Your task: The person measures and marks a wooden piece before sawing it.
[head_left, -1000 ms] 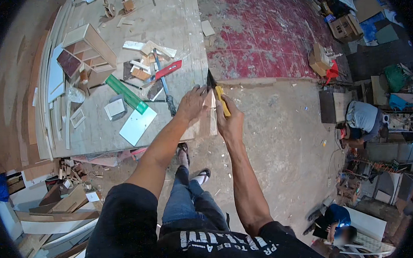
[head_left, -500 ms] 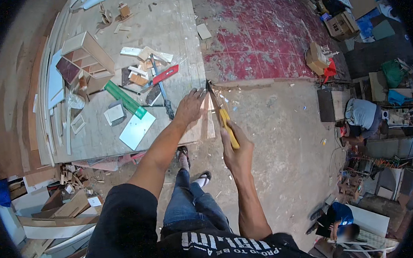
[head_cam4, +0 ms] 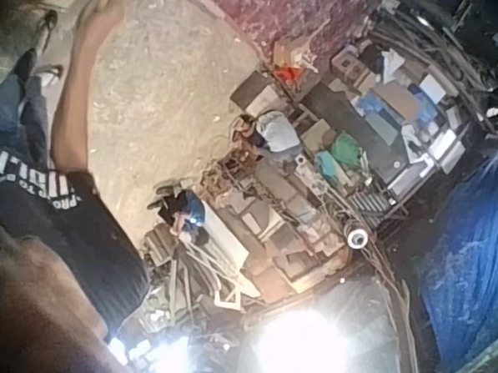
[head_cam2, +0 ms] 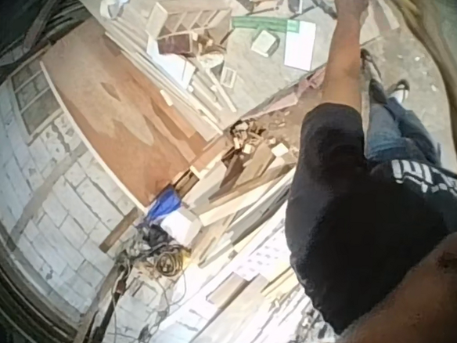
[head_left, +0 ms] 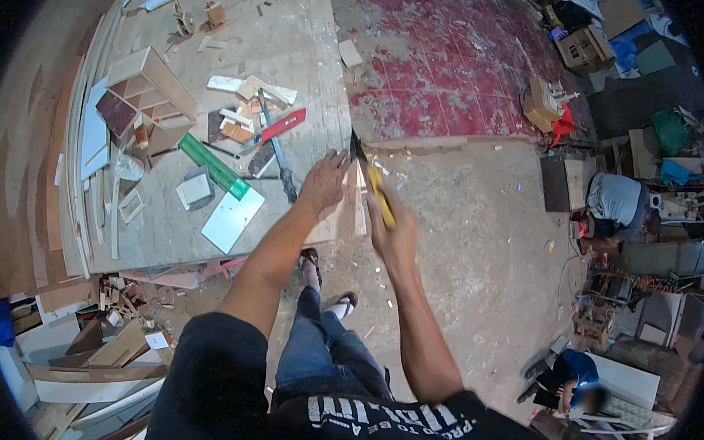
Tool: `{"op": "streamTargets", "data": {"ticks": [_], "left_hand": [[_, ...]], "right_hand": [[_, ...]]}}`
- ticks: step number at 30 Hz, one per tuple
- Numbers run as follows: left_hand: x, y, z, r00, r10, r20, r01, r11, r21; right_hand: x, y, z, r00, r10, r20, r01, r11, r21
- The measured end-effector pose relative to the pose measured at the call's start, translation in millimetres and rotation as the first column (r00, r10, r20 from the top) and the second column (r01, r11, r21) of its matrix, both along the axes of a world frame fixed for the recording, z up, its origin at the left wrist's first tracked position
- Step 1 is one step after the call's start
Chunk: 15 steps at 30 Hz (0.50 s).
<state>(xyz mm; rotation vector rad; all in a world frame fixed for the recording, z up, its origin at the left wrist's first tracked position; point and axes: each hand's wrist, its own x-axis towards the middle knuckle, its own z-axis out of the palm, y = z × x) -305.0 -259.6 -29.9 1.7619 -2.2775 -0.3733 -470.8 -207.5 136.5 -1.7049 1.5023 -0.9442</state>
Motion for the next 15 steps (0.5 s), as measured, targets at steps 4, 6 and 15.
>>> {"op": "streamTargets", "data": {"ticks": [4, 6, 15], "left_hand": [[-5.7, -3.6, 6.6, 0.999, -0.011, -0.030, 0.011, 1.000, 0.014], [14.0, 1.6, 4.9, 1.000, 0.016, 0.017, -0.017, 0.999, 0.042], [8.2, -14.4, -0.5, 0.999, 0.011, 0.045, -0.011, 1.000, -0.002]], "right_hand": [[-10.5, 5.2, 11.7, 0.999, -0.054, -0.009, 0.054, 0.998, 0.020], [-10.5, 42.0, 27.8, 0.999, -0.042, 0.011, 0.041, 0.997, 0.069], [-10.6, 51.6, 34.8, 0.998, -0.027, 0.052, 0.022, 0.997, 0.080]]}}
